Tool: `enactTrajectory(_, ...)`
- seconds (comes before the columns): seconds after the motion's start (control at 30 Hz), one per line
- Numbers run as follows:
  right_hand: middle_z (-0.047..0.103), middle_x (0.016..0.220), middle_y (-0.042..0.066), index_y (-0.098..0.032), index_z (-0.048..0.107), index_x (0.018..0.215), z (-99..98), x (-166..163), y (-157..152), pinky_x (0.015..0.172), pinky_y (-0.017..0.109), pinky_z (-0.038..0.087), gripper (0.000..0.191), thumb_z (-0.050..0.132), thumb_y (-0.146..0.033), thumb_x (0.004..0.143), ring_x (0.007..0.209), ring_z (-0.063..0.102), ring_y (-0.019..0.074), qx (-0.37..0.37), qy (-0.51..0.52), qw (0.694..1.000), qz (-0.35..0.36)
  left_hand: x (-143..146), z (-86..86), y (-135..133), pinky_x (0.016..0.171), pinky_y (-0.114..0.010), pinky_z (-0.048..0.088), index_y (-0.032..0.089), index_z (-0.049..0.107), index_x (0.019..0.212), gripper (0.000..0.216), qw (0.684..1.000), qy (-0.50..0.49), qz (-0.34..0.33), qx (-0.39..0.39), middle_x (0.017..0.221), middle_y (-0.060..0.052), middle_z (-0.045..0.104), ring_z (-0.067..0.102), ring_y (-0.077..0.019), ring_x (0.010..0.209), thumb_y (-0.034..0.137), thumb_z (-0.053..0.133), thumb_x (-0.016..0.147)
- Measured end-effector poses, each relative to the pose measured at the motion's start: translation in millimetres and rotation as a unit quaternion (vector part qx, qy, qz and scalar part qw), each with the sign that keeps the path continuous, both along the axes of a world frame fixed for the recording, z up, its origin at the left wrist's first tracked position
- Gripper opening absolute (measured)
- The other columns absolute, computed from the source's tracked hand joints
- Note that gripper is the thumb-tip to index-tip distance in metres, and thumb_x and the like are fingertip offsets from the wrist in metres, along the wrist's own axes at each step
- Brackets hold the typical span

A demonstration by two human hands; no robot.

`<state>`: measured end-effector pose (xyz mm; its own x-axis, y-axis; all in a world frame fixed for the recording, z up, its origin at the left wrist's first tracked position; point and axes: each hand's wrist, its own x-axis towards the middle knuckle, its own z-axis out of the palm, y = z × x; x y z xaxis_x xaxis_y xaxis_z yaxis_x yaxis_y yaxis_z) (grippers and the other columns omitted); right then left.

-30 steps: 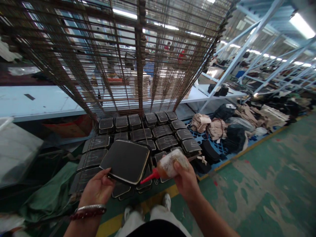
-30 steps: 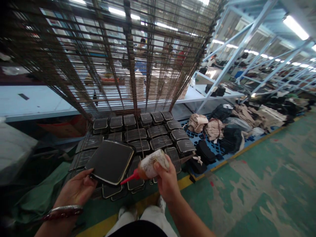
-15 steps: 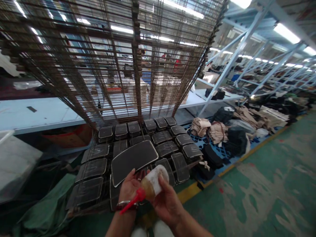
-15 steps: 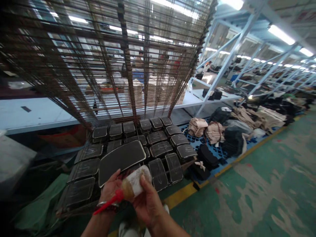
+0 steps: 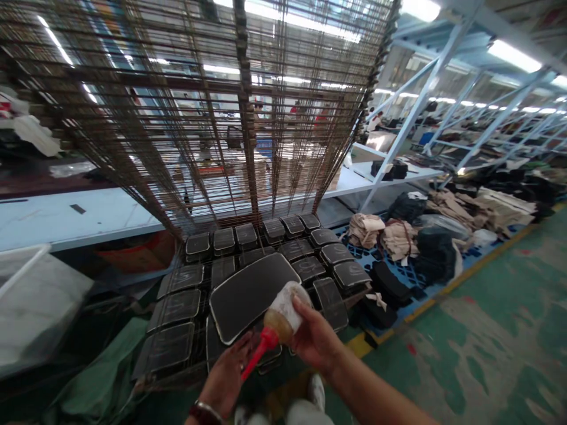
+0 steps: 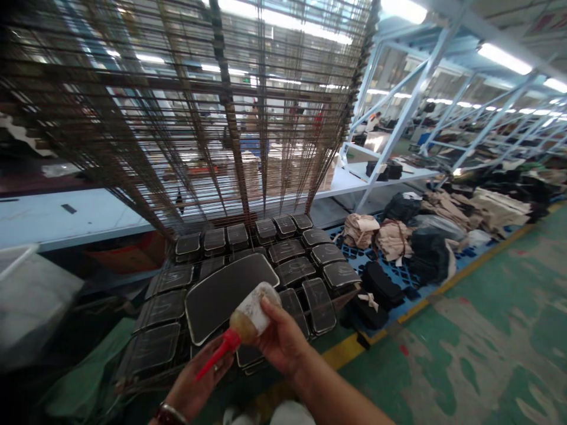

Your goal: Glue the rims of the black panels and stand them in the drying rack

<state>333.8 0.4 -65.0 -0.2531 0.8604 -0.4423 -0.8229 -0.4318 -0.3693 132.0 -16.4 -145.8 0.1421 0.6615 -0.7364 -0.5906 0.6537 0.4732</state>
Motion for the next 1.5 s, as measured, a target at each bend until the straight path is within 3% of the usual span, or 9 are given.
enactTrajectory(0.1, 0.075, 0.087, 0.009, -0.01, 0.068, 0.102, 8.7, 21, 7, 0.071, 0.031, 0.059, 0.037, 0.084, -0.03, 0.074, 0.078, 0.073, 0.0211, -0.004, -0.023, 0.997, 0.071, -55, 6.1, 10, 0.079, -0.034, 0.056, 0.015, 0.068, 0.091, 0.014, 0.994, 0.11, 0.018, 0.016, 0.091, -0.014, 0.077, 0.074, -0.024, 0.087, 0.006, 0.064, 0.08)
enactTrajectory(0.23, 0.075, 0.088, 0.009, -0.01, 0.068, 0.104, 22.5, 33, 18, 0.069, 0.031, 0.058, 0.037, 0.082, -0.029, 0.075, 0.075, 0.072, 0.021, 0.025, -0.062, 0.985, 0.158, -97, 55.5, 51, 0.079, -0.035, 0.057, 0.011, 0.068, 0.105, 0.025, 0.987, 0.104, -0.065, 0.1, 0.105, -0.018, 0.075, 0.073, -0.0253, 0.091, 0.025, 0.066, 0.085)
enactTrajectory(0.37, 0.075, 0.087, 0.008, -0.01, 0.068, 0.107, 33.1, 26, 29, 0.07, 0.029, 0.058, 0.039, 0.081, -0.028, 0.075, 0.073, 0.072, 0.0194, 0.058, -0.098, 0.971, 0.209, -88, 111.9, 83, 0.075, -0.033, 0.057, 0.01, 0.07, 0.103, 0.028, 0.963, 0.07, -0.208, 0.154, 0.098, -0.018, 0.076, 0.074, -0.0251, 0.084, 0.031, 0.07, 0.083)
enactTrajectory(0.47, 0.075, 0.086, 0.009, -0.009, 0.067, 0.107, 36.2, 17, 33, 0.071, 0.029, 0.058, 0.041, 0.082, -0.027, 0.074, 0.072, 0.072, 0.0191, 0.065, -0.106, 0.967, 0.223, -68, 131.2, 91, 0.069, -0.031, 0.058, 0.013, 0.072, 0.096, 0.024, 0.947, 0.08, -0.254, 0.18, 0.092, -0.014, 0.078, 0.074, -0.0251, 0.079, 0.015, 0.077, 0.073)
enactTrajectory(0.6, 0.075, 0.089, 0.009, -0.009, 0.067, 0.106, 38.7, 16, 30, 0.069, 0.031, 0.058, 0.041, 0.081, -0.031, 0.075, 0.074, 0.072, 0.0203, 0.063, -0.114, 0.974, 0.184, -56, 134.9, 90, 0.069, -0.038, 0.059, 0.012, 0.073, 0.095, 0.034, 0.943, 0.091, -0.258, 0.188, 0.085, -0.013, 0.078, 0.075, -0.0297, 0.077, 0.001, 0.075, 0.063)
enactTrajectory(0.77, 0.074, 0.084, 0.006, -0.015, 0.069, 0.1, 57.3, 44, 28, 0.054, 0.024, 0.054, 0.033, 0.081, -0.035, 0.076, 0.069, 0.07, 0.019, 0.102, -0.145, 0.984, 0.017, -68, 141.5, 81, 0.074, -0.038, 0.06, 0.01, 0.076, 0.095, 0.037, 0.947, 0.089, -0.226, 0.209, 0.094, -0.016, 0.078, 0.075, -0.0316, 0.083, -0.004, 0.077, 0.06)
enactTrajectory(0.97, 0.07, 0.08, 0.0, -0.018, 0.069, 0.094, 88.9, 76, 44, 0.052, 0.023, 0.052, 0.034, 0.086, -0.036, 0.07, 0.065, 0.063, 0.0158, 0.201, -0.248, 0.934, -0.158, -75, 153.3, 71, 0.073, -0.039, 0.062, 0.011, 0.076, 0.098, 0.046, 0.954, 0.089, -0.233, 0.165, 0.096, -0.015, 0.078, 0.075, -0.0327, 0.082, -0.013, 0.074, 0.059)
enactTrajectory(1.2, 0.068, 0.082, 0.0, -0.019, 0.066, 0.095, 85.3, 80, 48, 0.053, 0.023, 0.05, 0.039, 0.087, -0.037, 0.068, 0.066, 0.06, 0.0151, 0.242, -0.315, 0.897, -0.193, -69, 149.9, 69, 0.072, -0.044, 0.063, 0.014, 0.074, 0.108, 0.064, 0.98, 0.029, -0.178, 0.081, 0.096, -0.012, 0.079, 0.076, -0.0347, 0.087, -0.025, 0.056, 0.06)
enactTrajectory(1.5, 0.068, 0.079, 0.0, -0.017, 0.067, 0.092, 68.1, 76, 44, 0.044, 0.023, 0.045, 0.042, 0.09, -0.037, 0.064, 0.063, 0.061, 0.0161, 0.177, -0.288, 0.916, -0.214, -67, 146.1, 71, 0.07, -0.045, 0.063, 0.012, 0.075, 0.105, 0.056, 0.975, 0.071, -0.182, 0.111, 0.099, -0.015, 0.078, 0.075, -0.0335, 0.082, -0.02, 0.066, 0.06)
